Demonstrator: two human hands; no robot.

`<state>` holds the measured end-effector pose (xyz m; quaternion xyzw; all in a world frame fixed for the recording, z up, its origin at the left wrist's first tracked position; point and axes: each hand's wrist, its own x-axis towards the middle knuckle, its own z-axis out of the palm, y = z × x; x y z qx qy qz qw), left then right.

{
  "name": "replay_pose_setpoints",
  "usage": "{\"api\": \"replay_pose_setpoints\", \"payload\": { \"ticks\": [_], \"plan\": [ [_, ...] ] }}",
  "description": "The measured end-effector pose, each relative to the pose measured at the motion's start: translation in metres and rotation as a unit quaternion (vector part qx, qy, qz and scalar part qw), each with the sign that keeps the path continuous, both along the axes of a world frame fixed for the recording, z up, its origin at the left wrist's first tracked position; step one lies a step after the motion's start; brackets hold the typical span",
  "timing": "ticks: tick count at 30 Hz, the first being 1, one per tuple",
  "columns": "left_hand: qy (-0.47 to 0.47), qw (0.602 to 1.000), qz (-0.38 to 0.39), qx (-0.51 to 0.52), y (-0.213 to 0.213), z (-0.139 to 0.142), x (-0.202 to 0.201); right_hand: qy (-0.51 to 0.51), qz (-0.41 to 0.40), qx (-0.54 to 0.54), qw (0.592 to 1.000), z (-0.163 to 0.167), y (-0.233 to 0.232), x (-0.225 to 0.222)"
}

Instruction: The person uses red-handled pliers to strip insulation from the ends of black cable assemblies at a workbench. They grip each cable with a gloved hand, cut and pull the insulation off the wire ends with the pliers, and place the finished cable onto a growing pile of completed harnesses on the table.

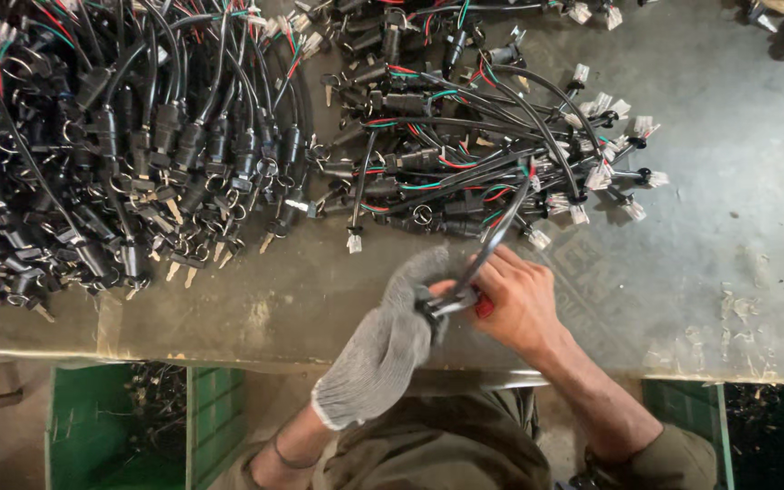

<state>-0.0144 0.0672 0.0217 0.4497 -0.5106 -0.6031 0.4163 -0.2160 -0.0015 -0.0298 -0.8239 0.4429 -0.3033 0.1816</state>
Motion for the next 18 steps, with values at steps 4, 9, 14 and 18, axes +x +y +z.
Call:
{"api": "replay_pose_setpoints", "payload": {
  "ticks": [4, 9, 14, 18],
  "plan": [
    [-0.073, 0.993, -0.095, -0.019, -0.005, 0.01, 0.006, -0.069, 0.045, 0.065, 0.994, -0.01, 0.002, -0.004],
    [-0.213, 0.949, 0.046, -0.226, -0.006, 0.003, -0.005, -0.052, 0.04, 0.121, 0.99, -0.002, 0.015, -0.004],
    [-0.222, 0.949, 0.065, -0.215, -0.002, -0.005, -0.012, -0.057, 0.034, 0.114, 0.991, 0.007, 0.017, -0.001],
    [-0.257, 0.936, 0.062, -0.233, 0.0, -0.002, -0.012, -0.014, -0.001, 0.071, 0.997, 0.007, 0.017, -0.001]
  ]
}}
